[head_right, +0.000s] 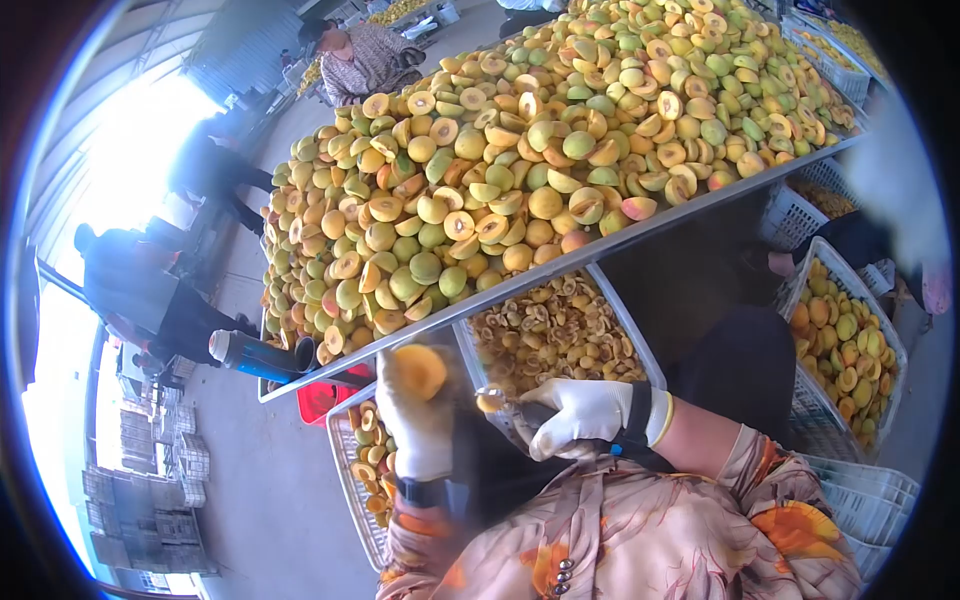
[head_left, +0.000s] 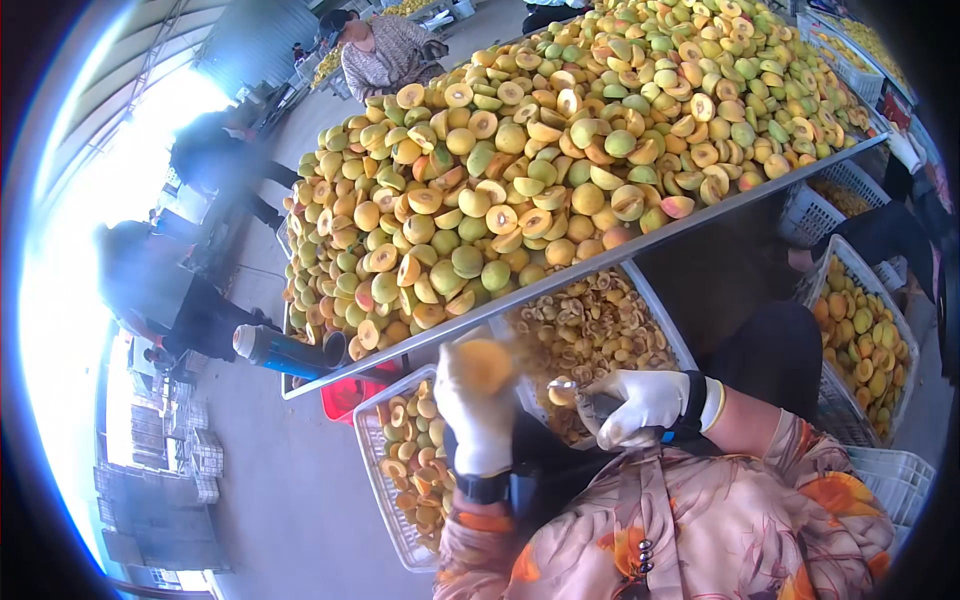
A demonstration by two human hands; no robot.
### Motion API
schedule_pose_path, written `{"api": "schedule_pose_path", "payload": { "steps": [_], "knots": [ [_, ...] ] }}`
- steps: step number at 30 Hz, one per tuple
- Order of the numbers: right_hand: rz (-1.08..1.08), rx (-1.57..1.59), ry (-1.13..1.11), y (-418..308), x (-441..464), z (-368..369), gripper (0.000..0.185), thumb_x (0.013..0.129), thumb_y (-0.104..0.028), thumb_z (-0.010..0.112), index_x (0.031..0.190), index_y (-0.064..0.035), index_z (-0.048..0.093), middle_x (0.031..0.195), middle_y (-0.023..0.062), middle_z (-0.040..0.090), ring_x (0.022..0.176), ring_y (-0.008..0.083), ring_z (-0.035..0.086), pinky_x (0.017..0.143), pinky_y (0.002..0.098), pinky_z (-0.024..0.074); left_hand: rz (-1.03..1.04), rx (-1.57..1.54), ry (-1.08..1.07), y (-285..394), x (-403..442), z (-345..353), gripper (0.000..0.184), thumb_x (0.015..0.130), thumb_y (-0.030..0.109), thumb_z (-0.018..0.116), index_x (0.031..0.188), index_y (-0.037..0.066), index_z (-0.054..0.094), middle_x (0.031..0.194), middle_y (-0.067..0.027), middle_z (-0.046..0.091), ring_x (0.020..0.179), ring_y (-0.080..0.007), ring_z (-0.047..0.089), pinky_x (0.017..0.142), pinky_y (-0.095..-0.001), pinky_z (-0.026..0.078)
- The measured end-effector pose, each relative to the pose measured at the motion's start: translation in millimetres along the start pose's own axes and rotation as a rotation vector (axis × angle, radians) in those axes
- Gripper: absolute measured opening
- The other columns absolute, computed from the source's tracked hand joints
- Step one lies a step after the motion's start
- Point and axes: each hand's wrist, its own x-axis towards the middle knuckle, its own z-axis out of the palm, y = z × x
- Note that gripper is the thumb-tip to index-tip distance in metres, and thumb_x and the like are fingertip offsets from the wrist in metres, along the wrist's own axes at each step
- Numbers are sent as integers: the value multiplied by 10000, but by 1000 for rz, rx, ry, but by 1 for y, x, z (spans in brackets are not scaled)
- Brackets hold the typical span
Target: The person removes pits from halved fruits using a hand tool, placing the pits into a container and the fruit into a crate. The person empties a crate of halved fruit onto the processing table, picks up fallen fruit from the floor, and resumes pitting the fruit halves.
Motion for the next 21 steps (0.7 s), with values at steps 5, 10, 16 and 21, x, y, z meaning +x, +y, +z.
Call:
{"api": "schedule_pose_path", "payload": {
  "steps": [5, 10, 16, 21],
  "knots": [
    [227, -1045, 485, 59, 9, -50, 358, 851, -282, 650, 1038, 24, 638, 942, 267, 712, 894, 442, 699, 800, 526, 527, -301, 734, 131, 3, 18, -159, 346, 924, 271, 722, 1142, 5, 689, 1033, -151, 698, 906, -262, 679, 743, -402, 557],
    [191, -908, 586, 64, 16, -65, 347, 887, -309, 600, 1064, -11, 618, 907, 278, 696, 868, 451, 687, 781, 545, 523, 364, 1343, 63, -4, 67, -141, 373, 881, 254, 757, 1159, 15, 691, 1050, -166, 701, 887, -304, 691, 796, -407, 548],
    [208, -911, 554, 59, 20, -68, 363, 910, -306, 586, 1132, -19, 587, 908, 287, 691, 866, 461, 680, 788, 556, 523, 282, 1496, -331, -26, 157, 47, 528, 908, 432, 692, 1227, 19, 613, 1067, -207, 690, 995, -343, 703, 832, -442, 561],
    [158, -867, 587, 55, 18, -70, 356, 912, -298, 586, 1136, -21, 578, 889, 282, 693, 846, 468, 679, 771, 555, 530, 111, 1862, -296, -82, 182, 78, 509, 912, 410, 654, 1242, 32, 570, 1141, -233, 632, 1018, -404, 682, 830, -467, 572]
  ]
}}
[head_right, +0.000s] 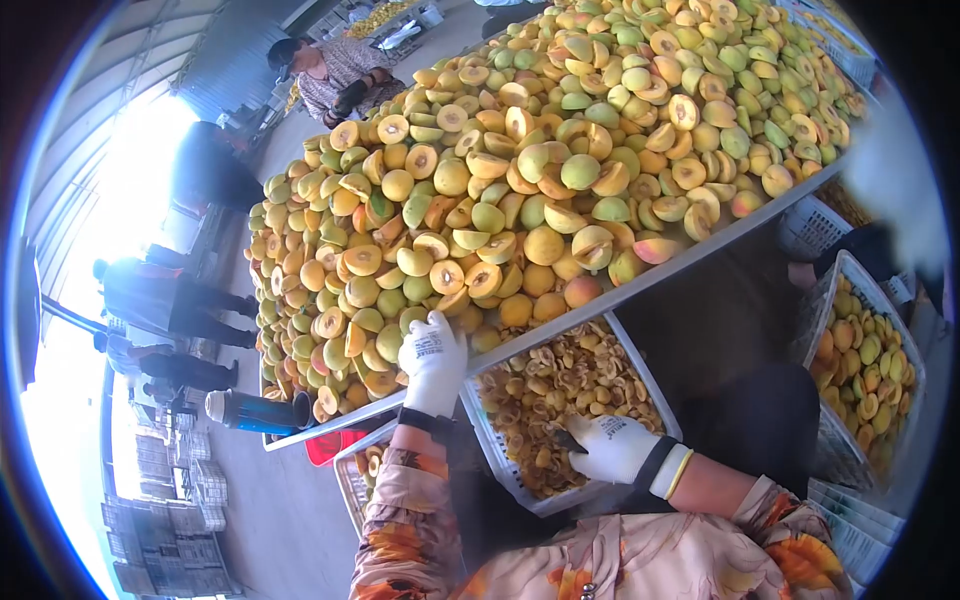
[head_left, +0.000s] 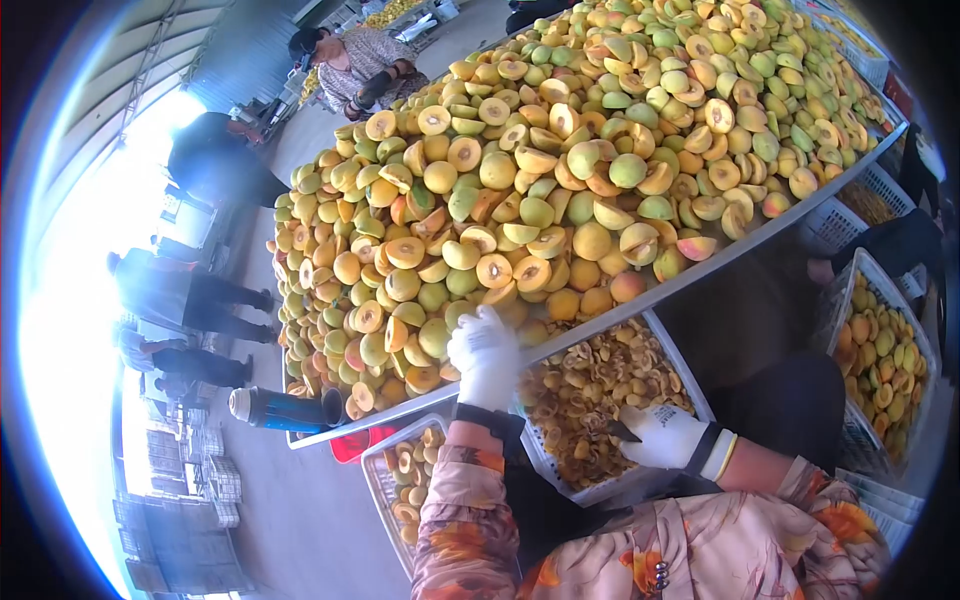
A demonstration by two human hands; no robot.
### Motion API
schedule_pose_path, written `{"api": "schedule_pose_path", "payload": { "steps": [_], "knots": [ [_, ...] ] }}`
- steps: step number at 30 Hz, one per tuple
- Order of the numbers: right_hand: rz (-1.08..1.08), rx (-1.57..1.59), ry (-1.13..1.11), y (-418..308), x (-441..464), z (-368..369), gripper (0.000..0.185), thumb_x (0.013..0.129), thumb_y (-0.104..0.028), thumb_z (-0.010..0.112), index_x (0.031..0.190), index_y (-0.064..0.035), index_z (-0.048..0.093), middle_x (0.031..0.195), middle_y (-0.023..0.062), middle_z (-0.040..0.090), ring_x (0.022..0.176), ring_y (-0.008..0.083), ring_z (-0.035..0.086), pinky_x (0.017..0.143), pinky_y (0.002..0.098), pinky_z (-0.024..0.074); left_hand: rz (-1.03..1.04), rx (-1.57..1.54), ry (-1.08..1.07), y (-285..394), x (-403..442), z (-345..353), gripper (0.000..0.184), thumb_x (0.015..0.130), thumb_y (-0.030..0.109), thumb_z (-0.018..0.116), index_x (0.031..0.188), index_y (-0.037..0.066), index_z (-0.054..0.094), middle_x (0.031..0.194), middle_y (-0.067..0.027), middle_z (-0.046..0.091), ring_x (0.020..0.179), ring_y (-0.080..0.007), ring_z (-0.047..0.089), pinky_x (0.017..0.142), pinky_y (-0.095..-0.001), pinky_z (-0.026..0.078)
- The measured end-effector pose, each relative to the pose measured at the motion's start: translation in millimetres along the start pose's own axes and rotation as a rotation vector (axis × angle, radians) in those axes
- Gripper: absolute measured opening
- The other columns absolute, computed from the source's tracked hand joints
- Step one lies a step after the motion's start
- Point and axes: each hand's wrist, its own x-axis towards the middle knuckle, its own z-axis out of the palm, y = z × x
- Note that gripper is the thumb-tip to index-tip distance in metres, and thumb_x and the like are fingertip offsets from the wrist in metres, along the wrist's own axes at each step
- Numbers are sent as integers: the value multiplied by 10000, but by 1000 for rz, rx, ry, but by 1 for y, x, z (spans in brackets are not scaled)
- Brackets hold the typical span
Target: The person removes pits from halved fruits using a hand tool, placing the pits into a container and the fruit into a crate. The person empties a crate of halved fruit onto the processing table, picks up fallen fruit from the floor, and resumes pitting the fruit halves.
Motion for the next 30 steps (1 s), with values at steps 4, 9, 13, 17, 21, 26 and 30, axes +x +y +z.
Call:
{"api": "schedule_pose_path", "payload": {
  "steps": [4, 9, 13, 17, 21, 26, 30],
  "knots": [
    [-51, 22, 149, 4, 0, 5, 336, 903, -308, 608, 1082, -24, 589, 838, 263, 692, 801, 456, 685, 729, 549, 532, 37, -247, 117, -23, -21, -1, 476, 852, 302, 698, 1223, 15, 616, 1125, -231, 625, 1026, -404, 660, 859, -457, 555],
    [-152, 117, 348, -19, -14, -8, 338, 877, -251, 704, 1053, 3, 568, 808, 268, 667, 785, 461, 671, 684, 524, 515, 49, -1254, 274, -52, -71, -12, 392, 810, 166, 689, 1159, -13, 678, 1153, -177, 663, 1046, -297, 648, 910, -396, 536],
    [-344, 156, 405, -61, -26, -13, 312, 886, -204, 704, 1080, -2, 566, 841, 249, 672, 781, 450, 678, 666, 508, 518, -32, -2073, 8, -38, -132, -33, 323, 866, 142, 598, 1164, 18, 621, 1169, -158, 660, 1038, -260, 651, 872, -371, 563],
    [-479, 63, 470, -86, -37, -3, 358, 870, -158, 719, 1105, 22, 517, 816, 256, 663, 753, 458, 677, 633, 499, 524, 120, -1974, 62, -21, -170, -34, 334, 911, 147, 541, 1219, 21, 545, 1157, -180, 650, 1034, -287, 654, 895, -403, 564],
    [-425, 29, 458, -103, -56, -1, 345, 872, -137, 713, 1103, 19, 510, 833, 242, 676, 757, 451, 685, 636, 491, 537, 158, -2162, 7, -5, -208, -62, 395, 979, 230, 526, 1294, -8, 524, 1148, -180, 665, 1050, -280, 663, 930, -388, 537],
    [-470, 83, 515, -105, -69, 9, 316, 881, -122, 703, 1097, 11, 514, 847, 211, 692, 766, 432, 698, 650, 472, 546, 216, -1866, 237, 4, -236, -77, 603, 1079, 458, 415, 1355, -65, 537, 1084, -146, 705, 967, -210, 678, 892, -329, 536],
    [-460, 113, 507, -108, -73, 18, 299, 894, -126, 691, 1096, 8, 517, 844, 204, 695, 749, 414, 702, 640, 461, 540, 169, -1706, 396, 13, -247, -76, 525, 1088, 409, 435, 1275, -51, 605, 1077, -127, 701, 973, -186, 666, 888, -314, 533]
  ]
}}
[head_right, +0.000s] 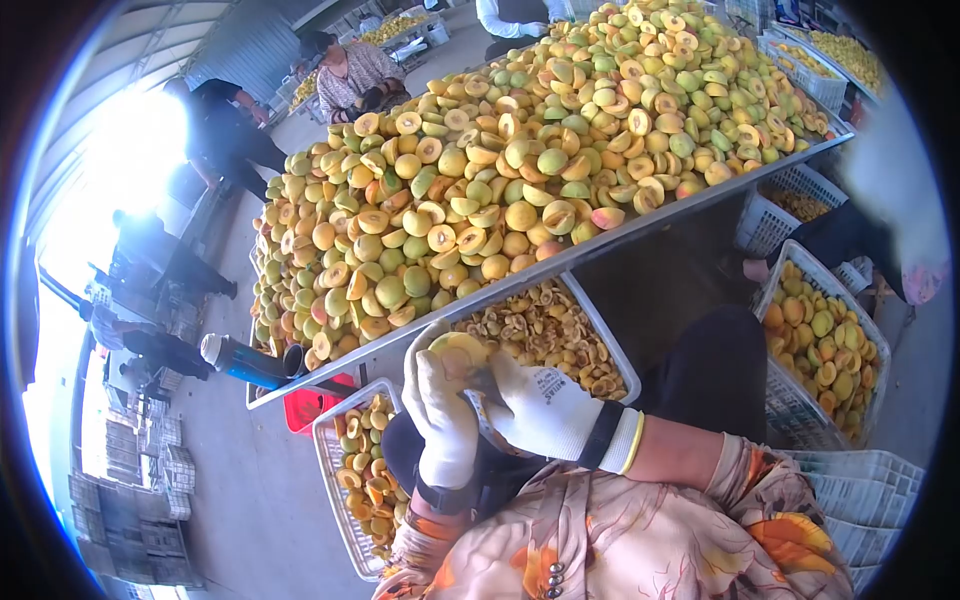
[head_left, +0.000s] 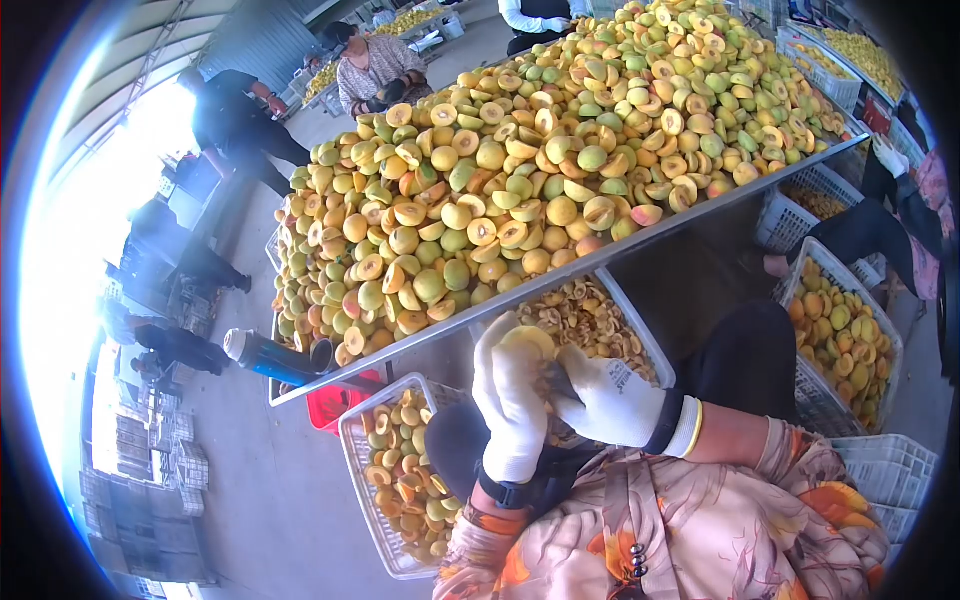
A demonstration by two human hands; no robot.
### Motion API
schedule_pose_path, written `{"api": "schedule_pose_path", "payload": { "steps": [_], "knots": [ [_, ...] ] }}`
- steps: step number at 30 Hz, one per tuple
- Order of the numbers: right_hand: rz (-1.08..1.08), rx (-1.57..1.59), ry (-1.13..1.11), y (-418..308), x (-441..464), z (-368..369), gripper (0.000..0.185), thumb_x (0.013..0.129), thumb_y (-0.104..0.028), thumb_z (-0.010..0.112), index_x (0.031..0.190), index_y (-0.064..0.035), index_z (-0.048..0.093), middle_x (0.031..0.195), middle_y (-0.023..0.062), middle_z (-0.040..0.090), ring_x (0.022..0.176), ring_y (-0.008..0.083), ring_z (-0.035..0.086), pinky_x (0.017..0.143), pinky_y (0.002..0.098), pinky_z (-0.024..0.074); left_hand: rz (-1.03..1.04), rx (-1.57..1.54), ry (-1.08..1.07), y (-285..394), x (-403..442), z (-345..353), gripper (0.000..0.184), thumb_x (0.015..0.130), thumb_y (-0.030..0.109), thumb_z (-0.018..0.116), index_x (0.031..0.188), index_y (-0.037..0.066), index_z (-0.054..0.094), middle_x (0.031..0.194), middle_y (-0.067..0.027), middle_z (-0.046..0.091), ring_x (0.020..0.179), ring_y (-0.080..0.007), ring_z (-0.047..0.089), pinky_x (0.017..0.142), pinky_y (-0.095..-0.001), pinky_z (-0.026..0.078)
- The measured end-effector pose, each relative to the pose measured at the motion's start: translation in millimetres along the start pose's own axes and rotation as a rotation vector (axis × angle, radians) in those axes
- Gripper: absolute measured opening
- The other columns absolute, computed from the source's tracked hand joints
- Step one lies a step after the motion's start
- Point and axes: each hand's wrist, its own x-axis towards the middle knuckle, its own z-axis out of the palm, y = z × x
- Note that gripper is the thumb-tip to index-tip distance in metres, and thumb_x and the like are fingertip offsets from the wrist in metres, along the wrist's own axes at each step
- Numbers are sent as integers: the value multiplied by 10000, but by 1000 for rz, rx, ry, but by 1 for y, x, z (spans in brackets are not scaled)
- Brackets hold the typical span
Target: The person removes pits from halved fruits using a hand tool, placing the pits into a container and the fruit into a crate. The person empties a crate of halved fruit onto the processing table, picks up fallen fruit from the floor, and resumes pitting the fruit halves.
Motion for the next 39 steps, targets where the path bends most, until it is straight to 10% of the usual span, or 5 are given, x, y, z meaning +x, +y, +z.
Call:
{"api": "schedule_pose_path", "payload": {
  "steps": [22, 28, 31, 35, 39],
  "knots": [
    [19, 226, -498, 19, 16, -35, 398, 884, -196, 672, 1208, 14, 575, 817, 160, 683, 743, 317, 673, 694, 422, 523, -14, 74, -395, -3, 27, -20, 383, 1015, 305, 547, 1103, -36, 697, 829, -45, 717, 703, -98, 632, 665, -243, 498],
    [237, 352, -607, 16, 26, -35, 431, 904, -249, 706, 1221, 21, 596, 806, 55, 667, 717, 130, 637, 656, 323, 509, -179, -154, -257, -15, 22, -16, 317, 989, 213, 654, 1219, -3, 680, 986, -64, 719, 834, -98, 640, 745, -246, 525],
    [538, 369, -720, 4, 27, -33, 487, 884, -208, 689, 1291, 33, 573, 989, 148, 701, 954, 247, 656, 839, 381, 518, -289, -507, -105, -27, 5, -6, 392, 990, 270, 653, 1206, -57, 639, 1044, -152, 715, 846, -181, 688, 756, -300, 568],
    [25, 333, -469, 47, 6, 1, 414, 888, -170, 688, 1219, 53, 574, 795, 78, 658, 678, 174, 637, 629, 319, 513, -193, -228, -70, -33, 2, -7, 329, 1013, 255, 637, 1141, -47, 662, 942, -136, 722, 756, -183, 686, 721, -308, 579],
    [512, 553, -761, 12, 26, -32, 354, 919, -165, 671, 1211, 16, 581, 681, 13, 597, 560, 100, 567, 532, 272, 459, -226, -377, -50, -12, 6, 0, 334, 1016, 282, 643, 1117, -35, 673, 899, -128, 724, 716, -176, 680, 682, -308, 576]
  ]
}}
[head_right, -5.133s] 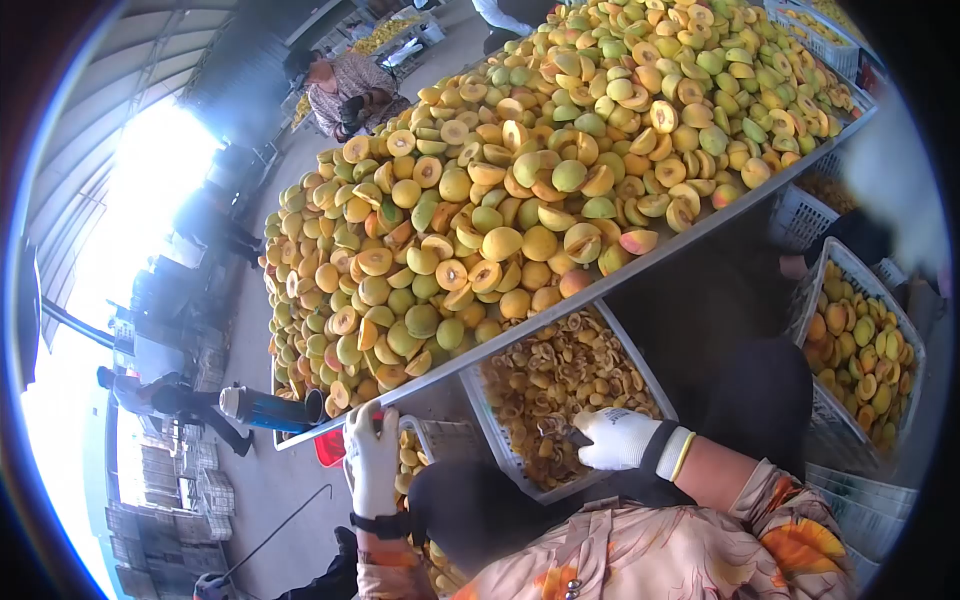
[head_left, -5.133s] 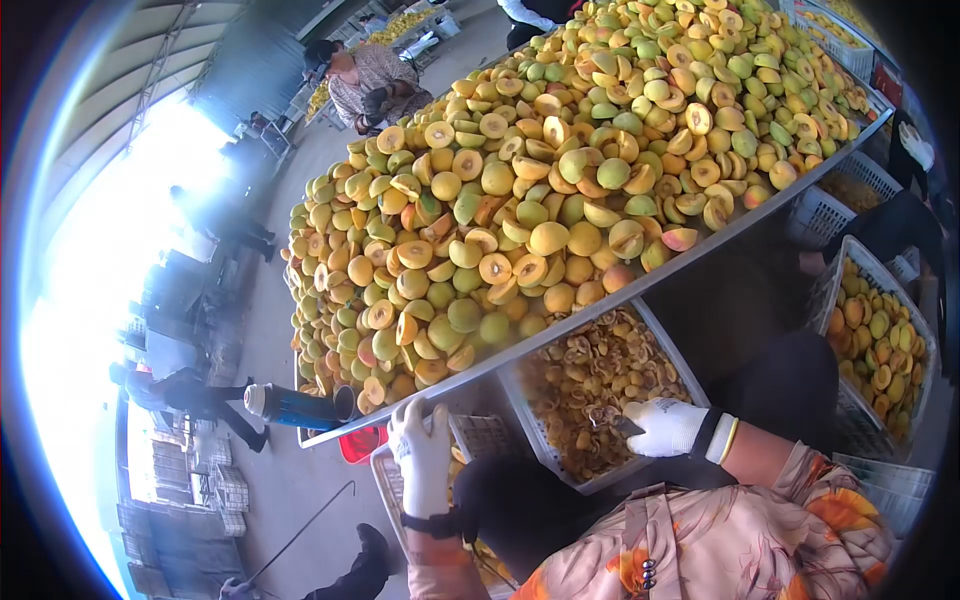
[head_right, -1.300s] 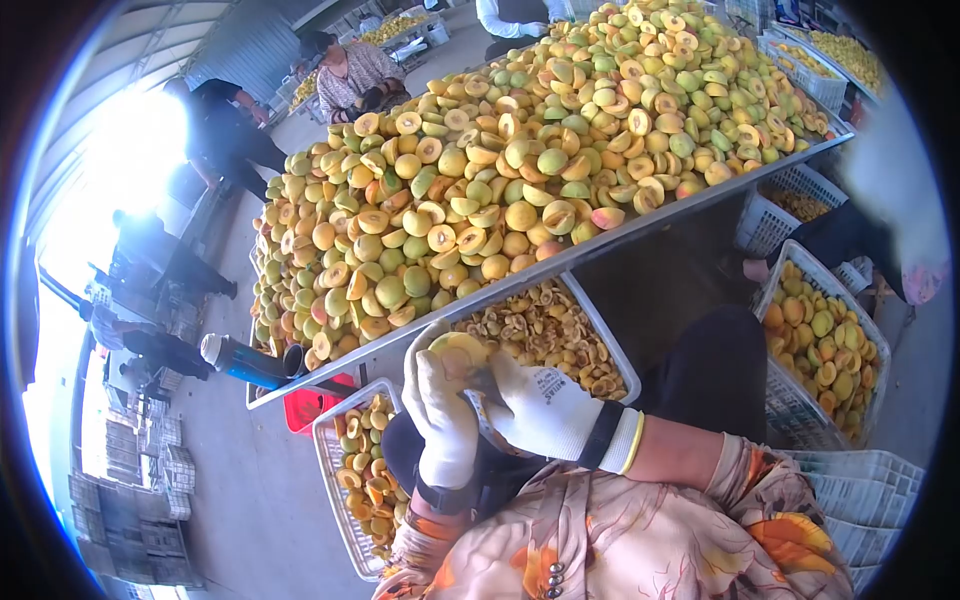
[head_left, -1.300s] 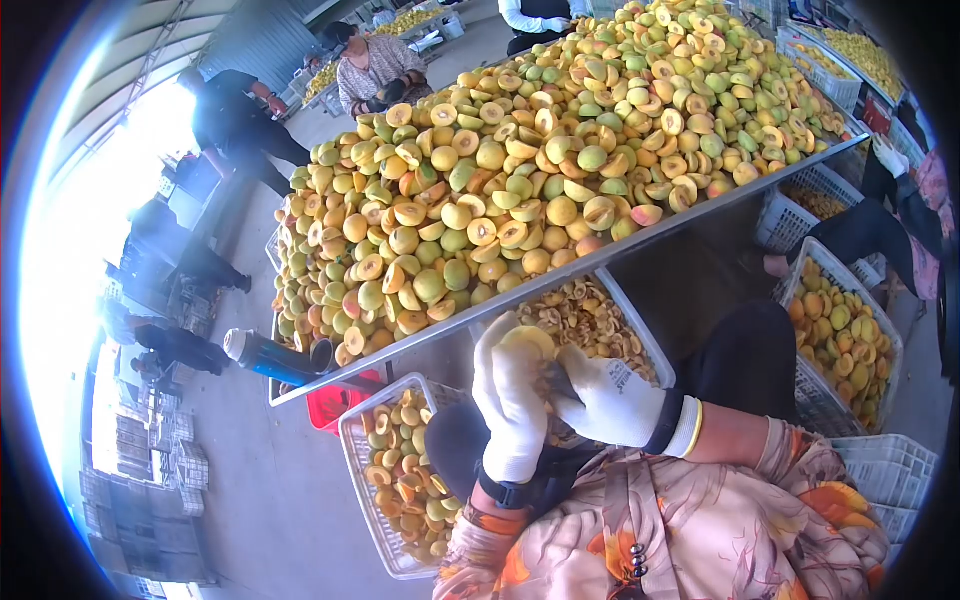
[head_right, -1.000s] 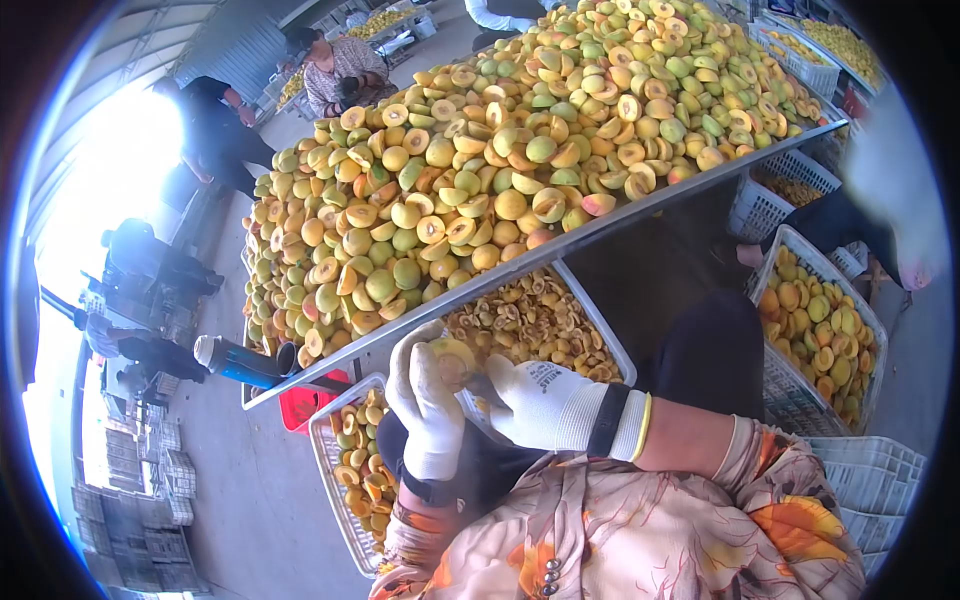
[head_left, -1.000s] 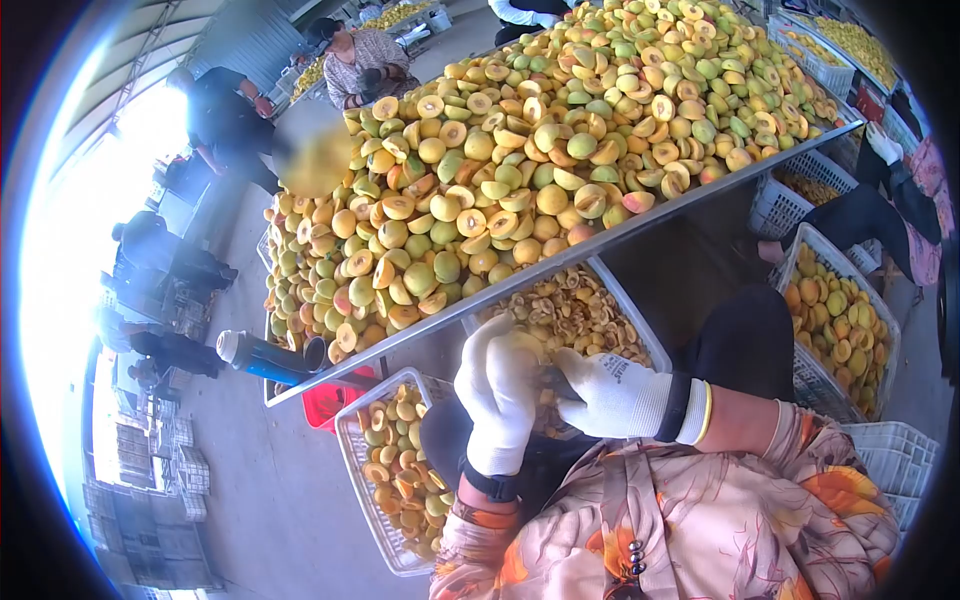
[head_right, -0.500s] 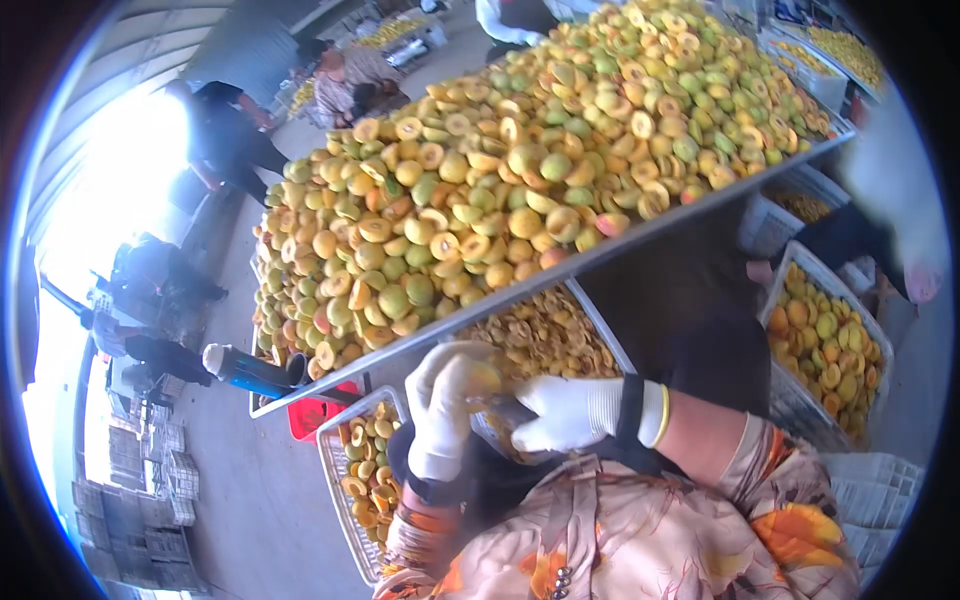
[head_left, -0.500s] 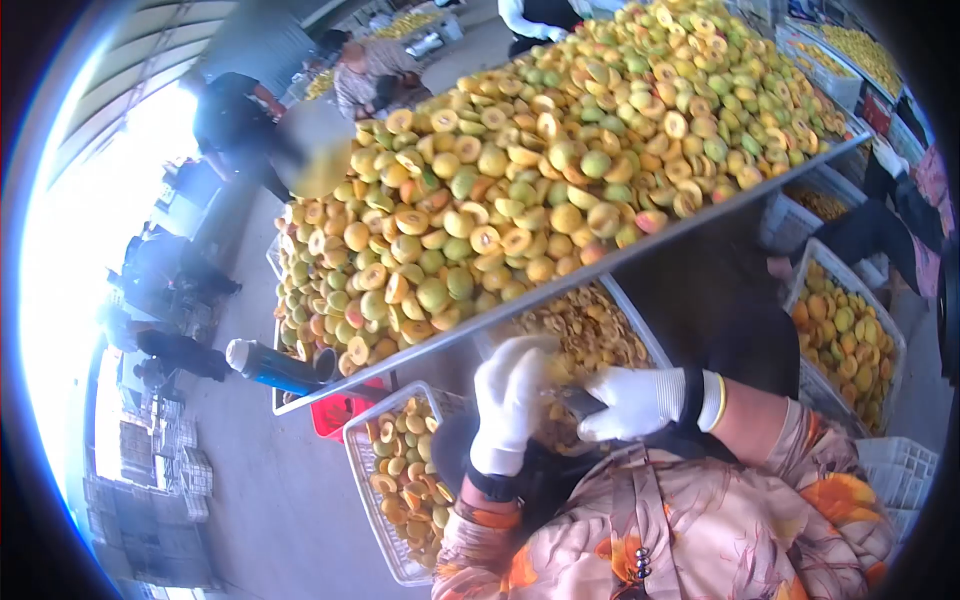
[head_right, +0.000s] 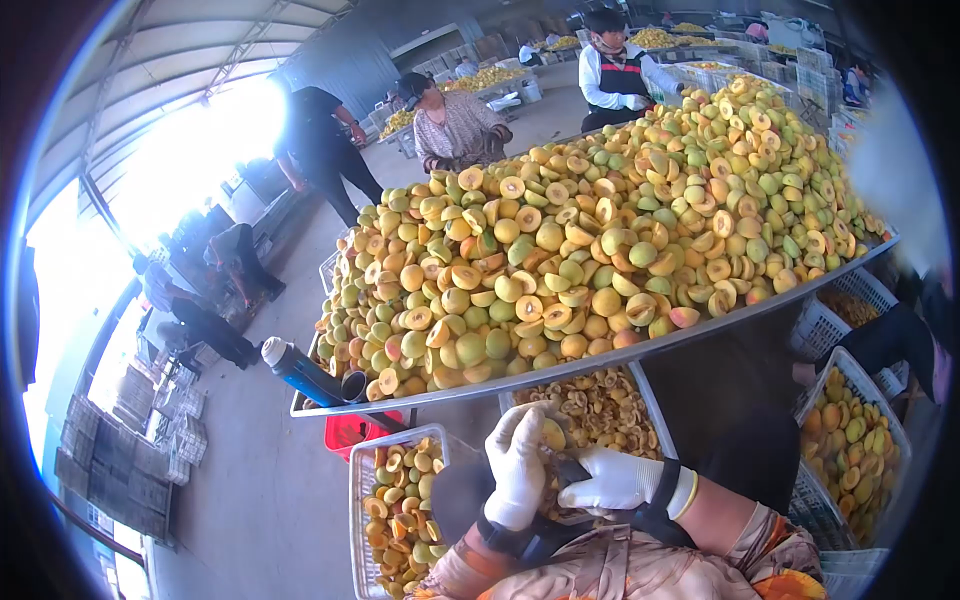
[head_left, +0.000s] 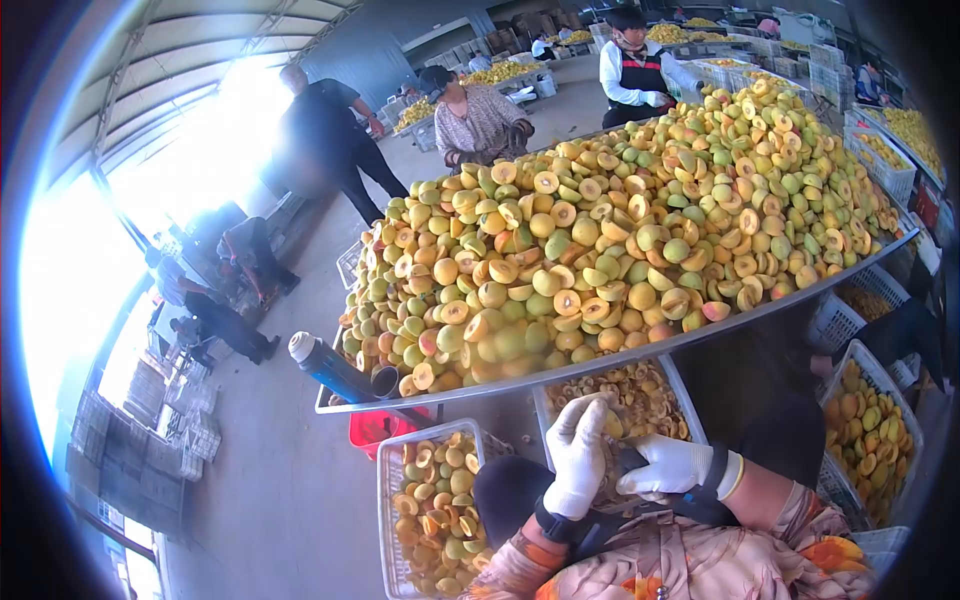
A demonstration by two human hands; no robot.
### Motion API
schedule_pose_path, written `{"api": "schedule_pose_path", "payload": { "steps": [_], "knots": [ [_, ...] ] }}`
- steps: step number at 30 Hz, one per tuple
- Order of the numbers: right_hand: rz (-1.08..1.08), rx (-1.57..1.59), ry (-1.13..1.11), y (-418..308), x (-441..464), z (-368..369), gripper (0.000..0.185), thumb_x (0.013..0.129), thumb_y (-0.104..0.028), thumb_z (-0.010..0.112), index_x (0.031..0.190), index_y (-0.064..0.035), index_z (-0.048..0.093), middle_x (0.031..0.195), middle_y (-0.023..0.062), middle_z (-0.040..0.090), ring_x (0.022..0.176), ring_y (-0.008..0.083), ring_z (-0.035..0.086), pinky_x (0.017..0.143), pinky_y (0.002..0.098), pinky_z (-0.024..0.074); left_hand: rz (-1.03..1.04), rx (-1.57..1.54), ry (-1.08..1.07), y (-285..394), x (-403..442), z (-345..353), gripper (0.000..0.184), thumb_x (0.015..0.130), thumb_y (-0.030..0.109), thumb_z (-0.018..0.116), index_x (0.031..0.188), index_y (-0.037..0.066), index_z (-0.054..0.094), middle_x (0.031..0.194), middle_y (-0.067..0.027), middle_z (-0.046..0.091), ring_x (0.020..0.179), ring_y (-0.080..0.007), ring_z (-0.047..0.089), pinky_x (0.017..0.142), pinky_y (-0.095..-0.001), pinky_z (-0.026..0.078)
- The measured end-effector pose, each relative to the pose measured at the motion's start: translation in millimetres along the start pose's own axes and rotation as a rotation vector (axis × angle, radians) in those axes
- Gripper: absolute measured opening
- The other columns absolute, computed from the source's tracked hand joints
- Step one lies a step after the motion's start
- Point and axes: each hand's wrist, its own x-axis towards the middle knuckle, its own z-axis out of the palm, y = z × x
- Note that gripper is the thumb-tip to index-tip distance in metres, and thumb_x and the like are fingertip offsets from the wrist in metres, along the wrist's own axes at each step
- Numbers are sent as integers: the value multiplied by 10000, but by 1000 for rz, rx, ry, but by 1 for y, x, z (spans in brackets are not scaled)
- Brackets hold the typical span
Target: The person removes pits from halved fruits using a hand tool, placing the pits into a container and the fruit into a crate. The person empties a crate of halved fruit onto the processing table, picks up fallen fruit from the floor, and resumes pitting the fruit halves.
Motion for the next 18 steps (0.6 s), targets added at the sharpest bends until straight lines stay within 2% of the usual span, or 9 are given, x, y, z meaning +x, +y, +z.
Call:
{"api": "schedule_pose_path", "payload": {
  "steps": [3, 7, 9, 10, 11, 13, 16, 17, 18],
  "knots": [
    [-13, 21, 28, -7, -5, -1, 402, 916, -168, 674, 1267, -4, 566, 711, 24, 613, 562, 97, 562, 537, 269, 463, -37, -91, 18, -7, 6, 4, 328, 1022, 285, 640, 1101, -30, 682, 895, -112, 720, 699, -158, 667, 674, -300, 565],
    [-61, -216, 91, -18, -8, -5, 543, 893, -187, 692, 1372, -4, 513, 863, 86, 659, 648, 135, 607, 622, 303, 510, 225, 204, -44, -3, 13, 3, 312, 1039, 257, 607, 1088, -37, 698, 894, -83, 728, 730, -113, 647, 709, -261, 528],
    [-107, -196, 54, -12, -2, -10, 549, 887, -177, 689, 1369, 12, 507, 892, 100, 662, 694, 161, 624, 665, 329, 524, 238, 194, -58, 1, 13, 8, 328, 1047, 270, 590, 1089, -36, 699, 902, -89, 734, 738, -113, 648, 710, -259, 526],
    [-174, -213, 51, -7, 2, -12, 549, 886, -173, 687, 1370, 14, 506, 897, 100, 664, 697, 161, 626, 668, 328, 524, 166, 99, -34, 7, 14, 13, 398, 1057, 344, 559, 1079, -32, 688, 896, -108, 732, 726, -139, 658, 692, -270, 536],
    [-150, -94, 23, -6, 0, -10, 433, 896, -156, 686, 1272, 4, 545, 828, 68, 637, 626, 137, 589, 597, 305, 481, -7, -53, -25, 10, 13, 18, 481, 1064, 425, 507, 1056, -27, 670, 876, -128, 723, 714, -175, 672, 668, -301, 551],
    [-95, 146, -25, -6, -4, -7, 203, 915, -123, 683, 1076, -15, 623, 690, 5, 583, 484, 90, 514, 456, 260, 394, -47, -16, -20, 13, 14, 23, 533, 1065, 473, 470, 1033, -27, 653, 846, -136, 709, 686, -201, 671, 646, -336, 558],
    [-155, 137, 13, 1, -3, -5, 171, 920, -167, 681, 1011, -35, 621, 647, -2, 549, 472, 96, 487, 449, 257, 374, -21, 14, -93, 17, 16, 27, 565, 1070, 488, 436, 1025, -35, 646, 817, -137, 698, 656, -217, 652, 653, -356, 560],
    [-191, 153, 27, 10, 2, -6, 170, 917, -172, 684, 996, -39, 615, 631, -1, 531, 465, 95, 473, 441, 255, 363, -19, -19, -148, 12, 19, 21, 575, 1065, 471, 449, 1050, -60, 671, 824, -131, 711, 699, -196, 667, 660, -322, 544],
    [-126, 272, -37, 5, -2, -6, 163, 912, -164, 685, 976, -37, 605, 618, -3, 514, 453, 92, 455, 428, 255, 350, -32, 3, -177, 10, 21, 16, 584, 1064, 480, 443, 1049, -58, 670, 802, -131, 709, 693, -198, 666, 652, -323, 543]
  ]
}}
